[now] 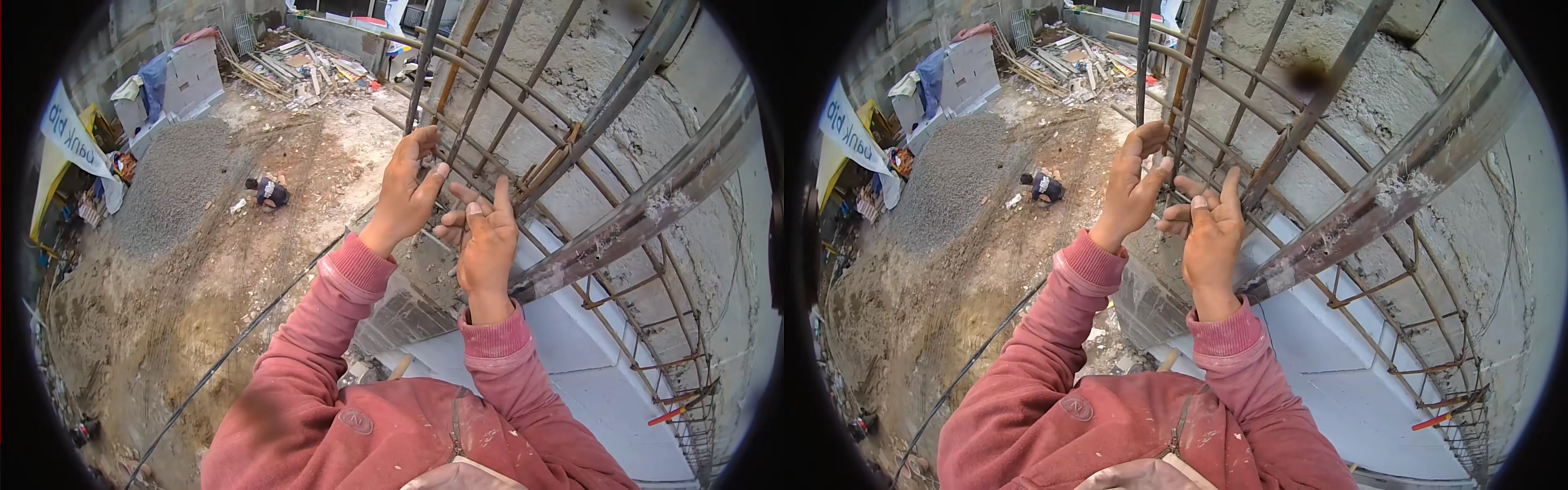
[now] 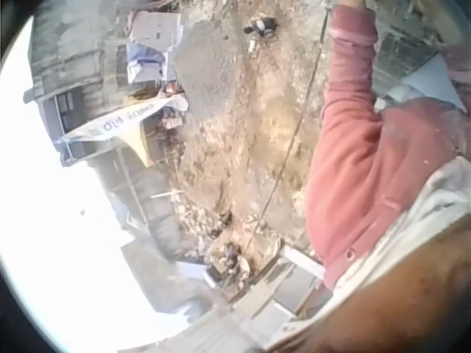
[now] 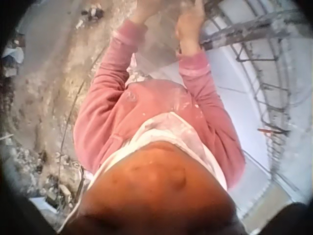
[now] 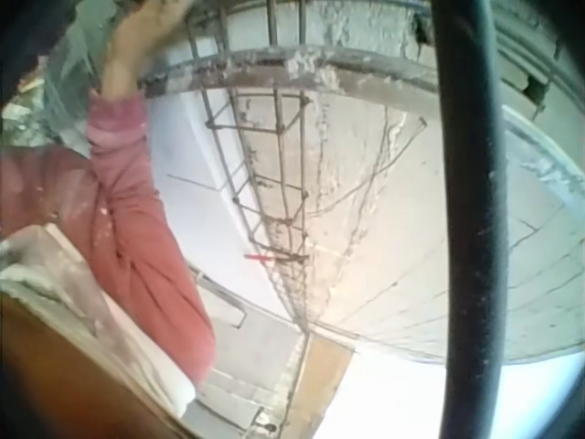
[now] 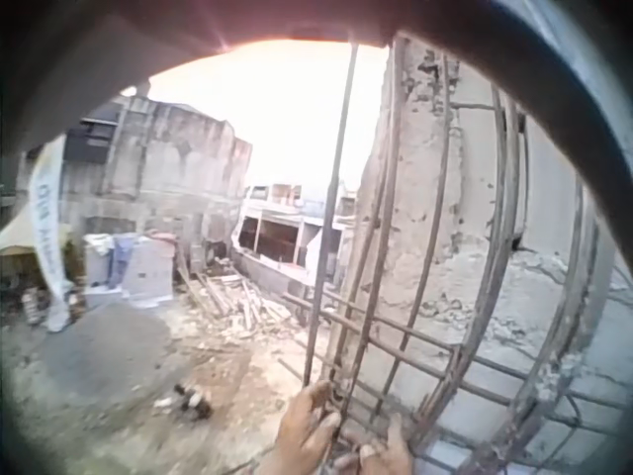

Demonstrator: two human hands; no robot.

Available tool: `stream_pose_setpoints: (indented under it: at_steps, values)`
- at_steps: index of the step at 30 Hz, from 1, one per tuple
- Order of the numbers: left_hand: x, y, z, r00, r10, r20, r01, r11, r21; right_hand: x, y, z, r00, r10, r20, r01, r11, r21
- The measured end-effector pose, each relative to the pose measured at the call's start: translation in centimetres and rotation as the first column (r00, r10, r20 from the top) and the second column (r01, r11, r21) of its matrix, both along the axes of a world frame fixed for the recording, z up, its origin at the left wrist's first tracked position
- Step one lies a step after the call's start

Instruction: The person fastens steel rebar reinforcement by wrapping binding wire around the metal bars by hand and twisting and cutting the wire using pincer pliers.

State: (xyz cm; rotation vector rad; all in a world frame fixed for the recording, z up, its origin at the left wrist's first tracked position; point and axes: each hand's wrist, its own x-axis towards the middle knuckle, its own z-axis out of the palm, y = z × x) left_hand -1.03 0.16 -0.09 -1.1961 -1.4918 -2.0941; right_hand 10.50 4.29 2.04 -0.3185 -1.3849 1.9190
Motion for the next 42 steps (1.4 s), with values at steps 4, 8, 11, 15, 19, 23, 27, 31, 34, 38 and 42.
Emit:
stream_pose_setpoints:
  at_steps: [4,8,11,15,19,23,27,31,34,38,42]
  values:
    - [-0.9,-0.3,1.1,0.897,0.241,-0.37,-0.349,0.9,-0.26,-0.8,0.5,0.9,1.0,-0.01,0.005,0.01,1.0,-0.008]
    - [-2.6,-0.5,1.3,0.806,0.245,-0.538,-0.468,0.821,-0.327,-0.2,-0.2,2.4,0.999,0.049,-0.021,-0.052,0.975,-0.216]
    - [-2.6,-0.9,3.1,0.784,0.084,-0.615,-0.507,0.658,-0.556,0.4,0.6,2.9,0.995,0.103,-0.017,-0.104,0.959,-0.262]
    - [-4.0,0.1,3.6,0.678,-0.005,-0.735,-0.477,0.759,-0.444,-0.9,0.2,2.9,0.998,0.055,0.009,-0.052,0.978,-0.203]
    - [-5.0,0.8,5.8,0.752,-0.198,-0.628,-0.414,0.6,-0.684,-2.6,0.5,2.7,0.995,-0.075,0.07,0.077,0.997,-0.02]
    - [-5.0,1.1,5.5,0.819,-0.162,-0.55,-0.369,0.586,-0.722,-3.4,0.8,3.1,0.987,-0.135,0.092,0.139,0.99,-0.029]
    - [-5.2,1.4,5.4,0.886,-0.19,-0.424,-0.25,0.575,-0.779,-2.5,1.3,2.8,0.998,0.023,-0.059,-0.036,0.974,-0.224]
    - [-5.1,1.6,5.6,0.88,-0.183,-0.439,-0.245,0.616,-0.749,-2.9,0.8,2.3,0.996,-0.067,-0.05,0.055,0.978,-0.203]
    - [-4.9,1.4,6.0,0.879,-0.184,-0.44,-0.257,0.595,-0.762,-3.5,1.3,2.9,0.994,-0.109,0.006,0.109,0.99,-0.09]
    - [-5.2,1.3,5.6,0.867,-0.161,-0.472,-0.31,0.567,-0.763,-2.7,2.1,3.0,0.999,0.041,0.001,-0.039,0.975,-0.218]
    - [-5.3,1.7,5.2,0.854,-0.165,-0.493,-0.322,0.576,-0.751,-3.2,2.4,3.1,0.997,0.081,0.017,-0.074,0.965,-0.253]
